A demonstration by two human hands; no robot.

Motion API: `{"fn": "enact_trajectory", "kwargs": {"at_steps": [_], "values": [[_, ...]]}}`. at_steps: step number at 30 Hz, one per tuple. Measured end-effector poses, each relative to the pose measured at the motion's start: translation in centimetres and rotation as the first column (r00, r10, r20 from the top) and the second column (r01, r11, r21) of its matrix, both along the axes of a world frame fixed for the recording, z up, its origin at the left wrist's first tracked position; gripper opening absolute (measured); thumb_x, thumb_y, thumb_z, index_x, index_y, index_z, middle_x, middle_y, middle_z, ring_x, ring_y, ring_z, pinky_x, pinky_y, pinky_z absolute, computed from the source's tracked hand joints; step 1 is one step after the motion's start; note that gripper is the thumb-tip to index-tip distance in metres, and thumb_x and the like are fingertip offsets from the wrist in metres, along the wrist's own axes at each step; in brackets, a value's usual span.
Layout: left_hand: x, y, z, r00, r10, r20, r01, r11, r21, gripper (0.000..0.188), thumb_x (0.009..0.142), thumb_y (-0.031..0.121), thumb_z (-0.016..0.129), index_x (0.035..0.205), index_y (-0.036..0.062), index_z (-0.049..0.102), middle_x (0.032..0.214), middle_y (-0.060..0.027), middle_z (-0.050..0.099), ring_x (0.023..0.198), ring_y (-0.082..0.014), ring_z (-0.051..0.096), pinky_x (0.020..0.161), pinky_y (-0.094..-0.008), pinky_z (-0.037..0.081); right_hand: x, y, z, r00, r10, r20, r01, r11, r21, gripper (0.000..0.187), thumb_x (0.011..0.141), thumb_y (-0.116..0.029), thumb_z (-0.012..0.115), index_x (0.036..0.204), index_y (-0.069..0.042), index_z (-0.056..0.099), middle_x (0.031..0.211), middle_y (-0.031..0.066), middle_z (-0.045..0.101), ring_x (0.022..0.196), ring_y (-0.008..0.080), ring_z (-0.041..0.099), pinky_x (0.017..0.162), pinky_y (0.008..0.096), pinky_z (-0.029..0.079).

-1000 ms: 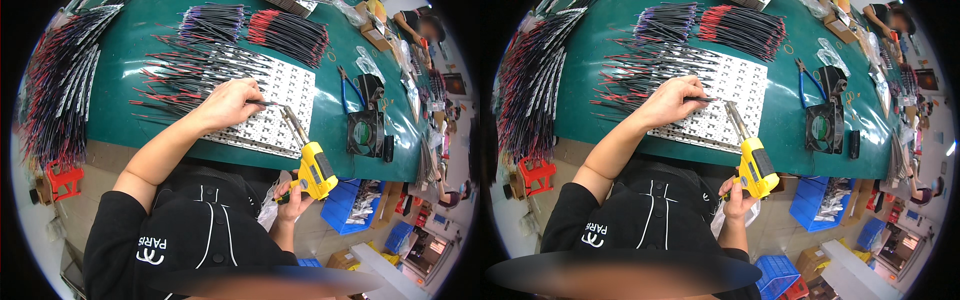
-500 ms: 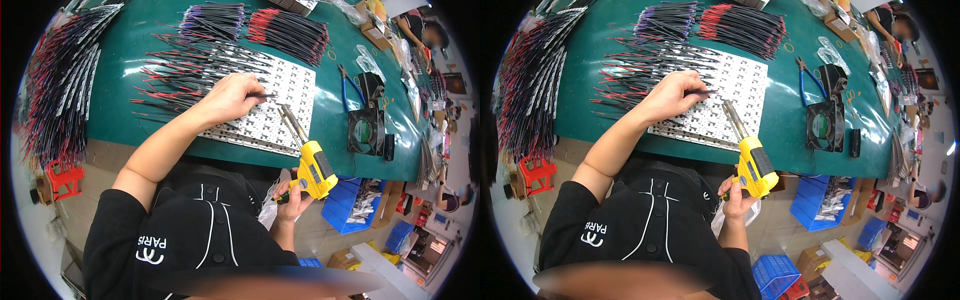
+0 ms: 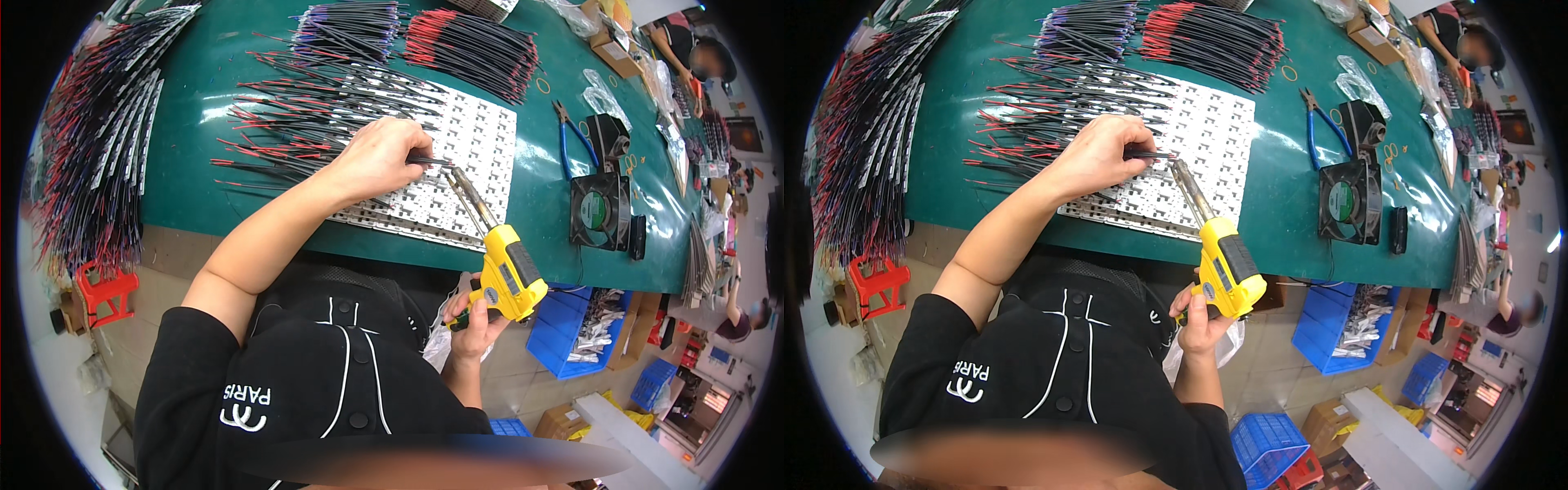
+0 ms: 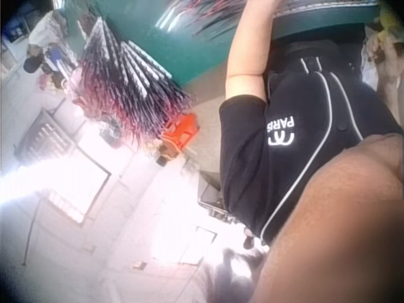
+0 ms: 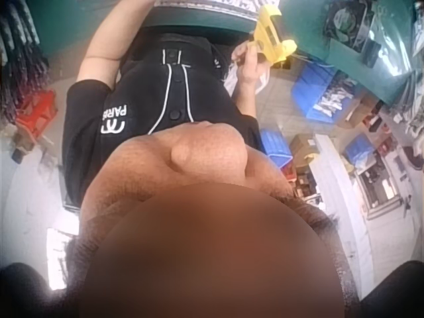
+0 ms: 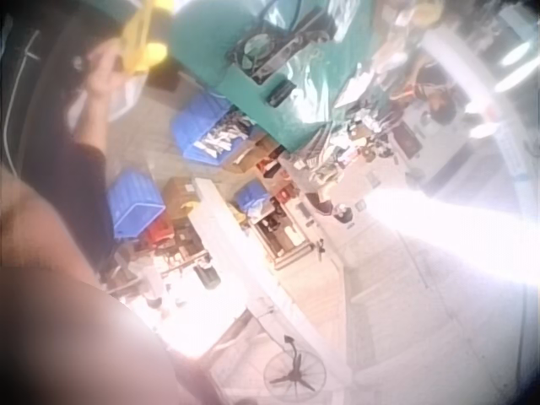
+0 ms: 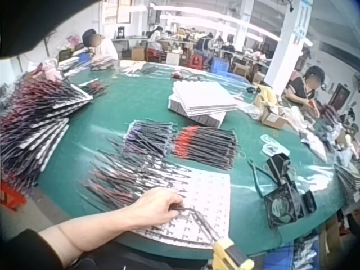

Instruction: The person solders or heats wires on an LED circuit board assembly using a soldering iron or a heat gun.

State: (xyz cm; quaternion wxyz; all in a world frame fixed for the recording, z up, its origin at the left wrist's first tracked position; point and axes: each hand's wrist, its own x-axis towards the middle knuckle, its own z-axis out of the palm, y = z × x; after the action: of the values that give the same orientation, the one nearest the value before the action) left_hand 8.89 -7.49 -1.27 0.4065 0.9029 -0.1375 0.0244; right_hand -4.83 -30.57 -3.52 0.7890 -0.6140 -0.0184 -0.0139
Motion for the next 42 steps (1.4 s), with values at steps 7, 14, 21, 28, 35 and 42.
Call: {"fn": "enact_trajectory", "kwargs": {"at_steps": [7,14,21,28,35,42], "values": [[-0.2,0.0,0.4,1.0,0.005,-0.006,-0.005,1.0,-0.022,0.016,0.071,0.008,0.069,0.083,-0.0014,0.065,0.075,-0.0146,0.063,0.07,-0.0301,0.061,0.065,-0.0356,0.048,0.0,0.2,0.0,1.0,0.001,-0.001,-0.001,1.0,-0.013,0.036,0.09,-0.017,0.049,0.115,0.007,0.038,0.059,0.0097,0.048,0.041,0.0158,0.046,0.041,0.0267,0.042],[0.2,0.5,1.2,0.999,-0.037,-0.016,0.037,0.999,0.002,0.016,0.072,0.01,0.07,0.084,-0.0003,0.067,0.073,-0.0158,0.064,0.071,-0.0311,0.063,0.066,-0.0351,0.048,0.1,0.2,0.2,0.999,-0.022,-0.027,0.021,1.0,-0.011,0.037,0.09,-0.018,0.05,0.114,0.008,0.038,0.058,0.0097,0.048,0.042,0.0158,0.046,0.041,0.0266,0.042],[0.5,0.3,0.7,0.999,-0.035,0.003,0.035,0.999,0.028,0.015,0.07,0.011,0.068,0.079,-0.0004,0.065,0.071,-0.0166,0.062,0.069,-0.0315,0.061,0.064,-0.0362,0.048,-0.2,0.3,-0.1,0.999,-0.021,-0.041,0.022,0.999,0.024,0.033,0.09,-0.017,0.05,0.111,0.006,0.039,0.06,0.0104,0.048,0.044,0.0161,0.047,0.043,0.0275,0.043],[0.7,0.0,0.2,0.998,-0.043,0.055,0.041,0.999,0.032,0.014,0.065,0.01,0.064,0.071,-0.001,0.06,0.068,-0.0159,0.06,0.067,-0.0324,0.059,0.063,-0.0373,0.046,-0.2,0.1,-0.4,1.0,0.012,-0.02,-0.012,1.0,0.016,0.029,0.09,-0.014,0.05,0.11,0.004,0.039,0.061,0.0106,0.048,0.045,0.0157,0.046,0.043,0.0279,0.044],[0.8,-0.1,0.5,0.999,-0.033,0.044,0.031,0.999,0.037,0.014,0.065,0.01,0.064,0.071,-0.0014,0.059,0.068,-0.0168,0.059,0.067,-0.0334,0.058,0.063,-0.0374,0.046,-0.2,0.4,-0.4,0.999,-0.003,-0.038,0.004,1.0,0.015,0.027,0.09,-0.015,0.05,0.109,0.002,0.04,0.063,0.0108,0.049,0.046,0.0154,0.047,0.043,0.0272,0.043],[0.8,-0.2,0.4,0.999,-0.026,0.042,0.025,0.999,0.044,0.013,0.064,0.009,0.064,0.07,-0.0015,0.058,0.068,-0.0172,0.059,0.067,-0.0338,0.058,0.063,-0.0378,0.046,-0.2,-0.2,0.0,0.997,0.074,-0.025,-0.075,0.997,-0.037,0.034,0.088,-0.005,0.048,0.12,0.004,0.04,0.066,0.0091,0.051,0.051,0.0132,0.049,0.048,0.0253,0.045]]}}
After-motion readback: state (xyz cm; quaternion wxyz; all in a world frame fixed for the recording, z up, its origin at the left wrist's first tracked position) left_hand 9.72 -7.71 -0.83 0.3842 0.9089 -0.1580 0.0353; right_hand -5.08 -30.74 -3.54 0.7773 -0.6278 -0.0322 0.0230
